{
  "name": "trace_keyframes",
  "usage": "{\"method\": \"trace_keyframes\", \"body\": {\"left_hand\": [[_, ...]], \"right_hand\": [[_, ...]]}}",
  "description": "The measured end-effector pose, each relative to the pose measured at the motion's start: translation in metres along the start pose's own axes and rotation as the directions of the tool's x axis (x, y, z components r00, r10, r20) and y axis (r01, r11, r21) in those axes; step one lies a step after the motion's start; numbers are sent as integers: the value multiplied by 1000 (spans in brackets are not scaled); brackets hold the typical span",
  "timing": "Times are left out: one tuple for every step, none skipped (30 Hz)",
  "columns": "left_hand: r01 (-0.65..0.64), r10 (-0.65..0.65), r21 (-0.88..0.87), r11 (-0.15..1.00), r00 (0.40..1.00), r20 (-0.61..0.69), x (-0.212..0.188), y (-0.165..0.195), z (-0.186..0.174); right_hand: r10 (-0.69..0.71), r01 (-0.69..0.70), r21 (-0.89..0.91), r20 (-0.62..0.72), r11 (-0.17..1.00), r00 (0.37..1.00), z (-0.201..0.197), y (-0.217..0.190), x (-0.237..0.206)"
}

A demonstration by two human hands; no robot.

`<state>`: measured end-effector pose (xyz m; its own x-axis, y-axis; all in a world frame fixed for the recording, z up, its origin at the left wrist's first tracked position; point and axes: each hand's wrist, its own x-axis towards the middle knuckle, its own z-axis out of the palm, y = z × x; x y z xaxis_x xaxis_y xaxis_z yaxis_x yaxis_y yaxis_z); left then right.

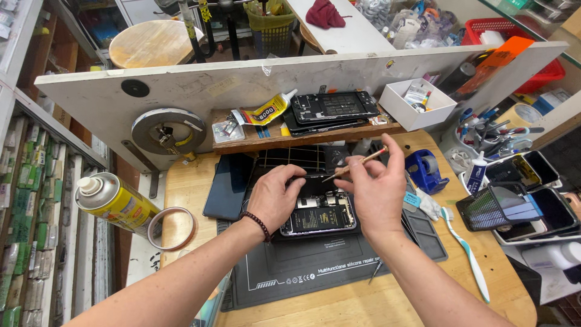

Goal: The person repairs a smartphone at a workbench. They open the phone's screen, use a screwdriver and tweezers to remove and reposition internal components, work on the battery area, then align the screen back onto the body and press it closed, finishing by placing the assembled phone on the mat.

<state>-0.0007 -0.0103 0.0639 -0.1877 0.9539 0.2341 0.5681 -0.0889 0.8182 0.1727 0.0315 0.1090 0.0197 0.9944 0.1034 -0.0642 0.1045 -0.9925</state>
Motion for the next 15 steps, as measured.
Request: {"method": "trace_keyframes", "body": {"left_hand": [[-71, 71, 33, 997, 997, -2, -1, 1, -1], [-39, 36, 65, 997, 999, 37, -2, 3, -1], [-7, 0, 98, 995, 997, 73, -4, 4, -1], [24, -38, 133, 991, 993, 108, -6, 5, -2], [-8, -11, 177, 984, 994, 109, -6, 6, -2], [-39, 15, 220, 975, 994, 111, -8, 7, -1], [-69, 40, 265, 962, 993, 112, -8, 8, -2], [-65, 33, 297, 953, 993, 114, -9, 8, -1], [-62, 25, 327, 943, 993, 116, -8, 9, 0], [-58, 17, 358, 932, 993, 117, -9, 10, 1], [-74, 35, 371, 926, 993, 113, -9, 10, 2], [-90, 52, 384, 919, 993, 110, -9, 9, 3], [-106, 69, 399, 911, 992, 107, -9, 9, 3], [-102, 66, 406, 908, 993, 101, -9, 9, 4], [-99, 65, 413, 905, 993, 96, -9, 9, 6]], "right_hand": [[-5, 5, -37, 16, 999, 1000, -1, 4, -5], [-10, 12, -73, 31, 997, 999, -2, 9, -10], [-14, 19, -109, 46, 994, 999, -3, 13, -14], [-23, 31, -123, 65, 992, 998, -3, 18, -18], [-32, 44, -139, 84, 989, 996, -3, 23, -21], [-41, 57, -154, 104, 986, 994, -4, 27, -24], [-71, 95, -201, 123, 975, 990, -4, 31, -26], [-101, 134, -248, 142, 959, 985, -4, 34, -28], [-130, 173, -295, 161, 940, 978, -5, 37, -28], [-142, 194, -308, 182, 931, 973, -6, 39, -29], [-154, 214, -322, 203, 922, 967, -6, 41, -28], [-164, 234, -335, 225, 913, 960, -7, 43, -28], [-171, 246, -334, 238, 910, 956, -7, 45, -27], [-178, 258, -333, 252, 907, 951, -7, 46, -27], [-185, 270, -332, 265, 904, 946, -7, 47, -26]]}}
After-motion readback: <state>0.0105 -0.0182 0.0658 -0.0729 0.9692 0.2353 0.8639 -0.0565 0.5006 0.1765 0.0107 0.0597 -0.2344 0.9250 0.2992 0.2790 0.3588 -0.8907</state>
